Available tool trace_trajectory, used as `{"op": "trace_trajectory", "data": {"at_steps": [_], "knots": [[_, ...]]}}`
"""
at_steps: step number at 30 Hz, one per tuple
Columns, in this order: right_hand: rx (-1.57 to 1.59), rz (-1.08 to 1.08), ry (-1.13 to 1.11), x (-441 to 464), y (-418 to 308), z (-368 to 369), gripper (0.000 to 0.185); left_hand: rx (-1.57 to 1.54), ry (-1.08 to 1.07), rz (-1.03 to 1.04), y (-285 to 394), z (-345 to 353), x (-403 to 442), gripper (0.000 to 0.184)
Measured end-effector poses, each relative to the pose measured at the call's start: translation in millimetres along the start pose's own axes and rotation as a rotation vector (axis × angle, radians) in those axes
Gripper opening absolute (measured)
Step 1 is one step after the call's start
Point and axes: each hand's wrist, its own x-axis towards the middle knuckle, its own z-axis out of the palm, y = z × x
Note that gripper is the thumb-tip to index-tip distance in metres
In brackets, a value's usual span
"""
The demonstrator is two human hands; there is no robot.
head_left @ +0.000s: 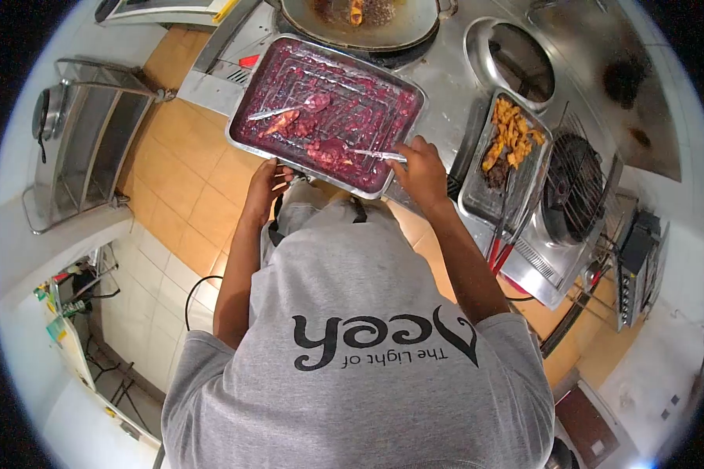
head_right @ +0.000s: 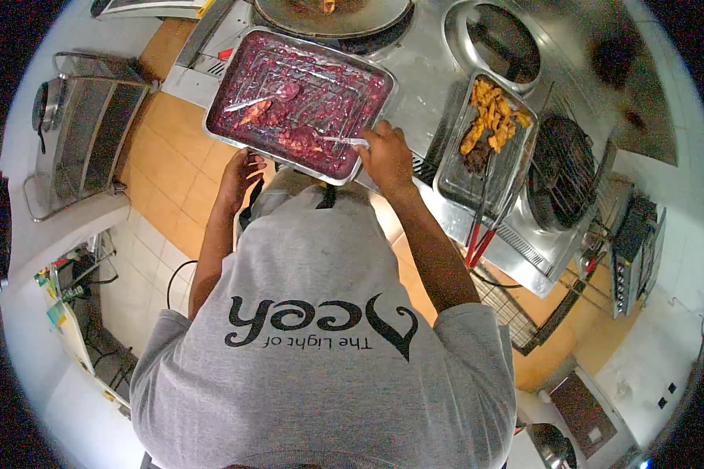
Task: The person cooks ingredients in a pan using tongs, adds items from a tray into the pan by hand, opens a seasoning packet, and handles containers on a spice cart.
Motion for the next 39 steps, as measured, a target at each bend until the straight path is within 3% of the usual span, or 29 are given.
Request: {"op": "trace_trajectory", "data": {"at_steps": [5, 8, 11, 14, 17, 20, 23, 26, 32, 39], "knots": [[-0.262, -0.177, -0.107, 21.5, -9.7, 10.7, 0.018, 0.04, -0.016, -0.012, -0.5, 6.6, -2.7, 0.034], [-0.269, -0.242, -0.028, 28.5, -12.7, 15.8, 0.014, 0.045, -0.017, 0.018, -1.5, 8.8, -2.6, 0.033], [-0.079, -0.262, 0.023, 28.4, -20.8, 5.0, 0.011, 0.048, -0.01, 0.046, -4.6, 7.2, -2.1, 0.032], [-0.015, -0.169, -0.136, 21.2, -15.3, 7.5, 0.014, 0.04, -0.011, 0.08, -8.4, 10.2, -2.0, 0.026], [-0.05, -0.22, -0.23, 12.9, -10.4, 13.0, 0.013, 0.011, -0.006, 0.084, -13.5, 11.6, 2.8, 0.022], [0.154, -0.418, -0.145, 3.9, -0.9, 14.2, 0.013, 0.006, -0.004, 0.082, -15.5, 10.6, 4.9, 0.02], [0.24, -0.39, -0.244, 6.7, 1.2, 16.7, 0.013, 0.002, 0.002, 0.09, -14.0, 11.8, 5.4, 0.02], [0.426, -0.194, -0.481, 14.4, 6.5, 25.4, 0.013, 0.006, 0.002, 0.08, -11.0, 12.4, 3.5, 0.019], [0.548, -0.036, -0.517, 23.3, 16.6, 11.3, 0.015, 0.017, -0.006, 0.057, -12.3, 5.4, 7.3, 0.019], [0.599, -0.144, -0.358, 32.5, 30.4, -10.8, 0.013, 0.06, -0.027, 0.077, -16.0, 0.8, 11.2, 0.018]]}}
